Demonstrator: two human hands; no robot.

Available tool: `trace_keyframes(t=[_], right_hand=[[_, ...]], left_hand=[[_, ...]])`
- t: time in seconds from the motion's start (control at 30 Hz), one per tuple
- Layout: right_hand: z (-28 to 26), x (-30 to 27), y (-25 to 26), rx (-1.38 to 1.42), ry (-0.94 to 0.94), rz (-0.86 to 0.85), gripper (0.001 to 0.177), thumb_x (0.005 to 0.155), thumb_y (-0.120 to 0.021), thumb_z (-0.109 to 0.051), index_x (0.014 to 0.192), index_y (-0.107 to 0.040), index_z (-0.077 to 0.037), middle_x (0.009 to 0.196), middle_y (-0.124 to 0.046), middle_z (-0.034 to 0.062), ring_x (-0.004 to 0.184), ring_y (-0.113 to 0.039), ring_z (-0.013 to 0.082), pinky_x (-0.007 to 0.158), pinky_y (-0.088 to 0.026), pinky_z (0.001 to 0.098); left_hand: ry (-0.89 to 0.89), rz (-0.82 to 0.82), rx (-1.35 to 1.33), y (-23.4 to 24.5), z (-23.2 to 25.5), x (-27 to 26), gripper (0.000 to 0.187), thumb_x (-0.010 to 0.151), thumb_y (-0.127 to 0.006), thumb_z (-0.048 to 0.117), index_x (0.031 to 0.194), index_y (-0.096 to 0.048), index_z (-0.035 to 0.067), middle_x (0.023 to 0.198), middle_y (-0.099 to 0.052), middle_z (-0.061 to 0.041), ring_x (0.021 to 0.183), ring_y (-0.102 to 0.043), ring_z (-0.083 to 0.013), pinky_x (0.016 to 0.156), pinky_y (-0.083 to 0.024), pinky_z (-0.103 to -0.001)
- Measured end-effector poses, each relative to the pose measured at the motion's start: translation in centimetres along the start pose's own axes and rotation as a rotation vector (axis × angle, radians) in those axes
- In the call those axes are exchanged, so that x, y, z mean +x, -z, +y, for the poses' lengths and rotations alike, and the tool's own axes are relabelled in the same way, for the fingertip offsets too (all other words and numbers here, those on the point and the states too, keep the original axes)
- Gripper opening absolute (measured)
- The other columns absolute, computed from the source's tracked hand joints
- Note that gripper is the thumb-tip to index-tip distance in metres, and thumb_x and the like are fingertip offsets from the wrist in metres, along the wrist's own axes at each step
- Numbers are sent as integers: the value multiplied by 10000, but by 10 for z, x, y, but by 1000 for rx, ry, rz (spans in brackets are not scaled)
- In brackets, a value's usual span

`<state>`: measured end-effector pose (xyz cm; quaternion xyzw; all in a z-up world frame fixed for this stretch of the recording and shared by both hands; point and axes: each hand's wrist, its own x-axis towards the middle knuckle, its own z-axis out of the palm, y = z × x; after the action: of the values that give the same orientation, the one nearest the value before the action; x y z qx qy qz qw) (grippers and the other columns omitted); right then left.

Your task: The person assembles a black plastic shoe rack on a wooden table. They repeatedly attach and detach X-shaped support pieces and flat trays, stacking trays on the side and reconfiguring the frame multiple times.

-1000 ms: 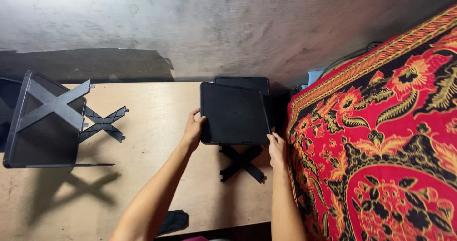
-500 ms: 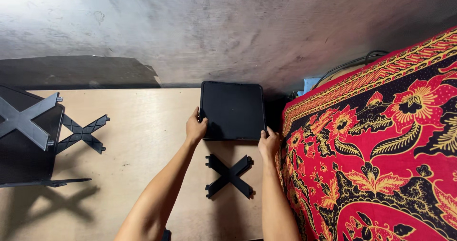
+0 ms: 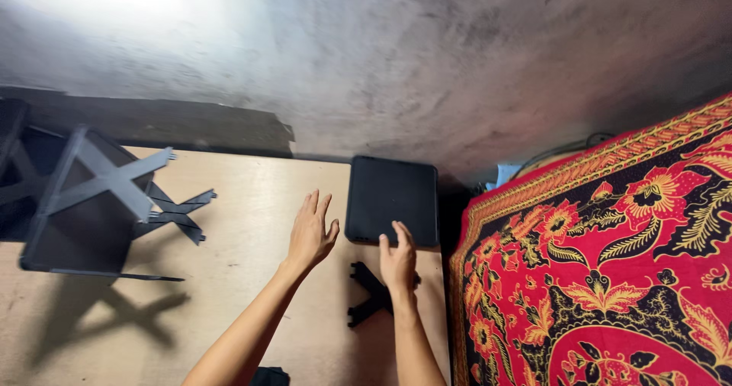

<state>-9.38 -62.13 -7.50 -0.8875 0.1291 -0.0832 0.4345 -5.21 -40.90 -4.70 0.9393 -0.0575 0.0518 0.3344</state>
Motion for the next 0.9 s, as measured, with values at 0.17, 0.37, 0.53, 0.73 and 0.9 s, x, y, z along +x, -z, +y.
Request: trace_keyframes(t=[0.17,0.37,0.53,0.73,0.9], right_hand=[[-99,-37,-37,23,233,-55,452,908,-697,-182,1314,-635,6,1401,-619,199,1340,-542,392,1115,-421,430],[-208,-75,-94,73,365,-149,445,889,-710,-195,1289,-653,-9,1362,-653,189,1330,-558,363,1122,-425,425],[-289,-95,-152,96,519,-188,486,872,-732,-212,1298,-639,1,1373,-633,206,1333,-550,381,1131,-411,440],[-345,-100,-225,31,686,-166,513,863,-743,-228,1316,-631,-16,1406,-617,213,1386,-488,435,1142,-397,463],[-373,-95,-271,-175,700,-288,686,833,-785,-307,1419,-540,-48,1499,-514,193,1455,-366,441,1158,-290,580]], left_hand=[[-80,122,31,111,-17,-22,610,884,-666,229,1426,-516,-6,1554,-372,-320,1431,-374,-460,1157,-332,-513],[-73,252,-11,221,-79,-62,596,889,-651,215,1431,-521,3,1566,-387,-278,1454,-365,-438,1179,-304,-519],[-46,349,108,298,-154,-81,663,832,-653,150,1460,-491,12,1581,-369,-281,1476,-340,-449,1205,-260,-528],[151,267,206,350,-258,-77,917,722,-713,107,1536,-295,39,1574,-326,-297,1424,-342,-479,1126,-329,-531],[402,-33,89,345,-318,-60,963,813,-649,87,1634,-146,85,1216,-668,-300,1140,-648,-461,1049,-489,-516]])
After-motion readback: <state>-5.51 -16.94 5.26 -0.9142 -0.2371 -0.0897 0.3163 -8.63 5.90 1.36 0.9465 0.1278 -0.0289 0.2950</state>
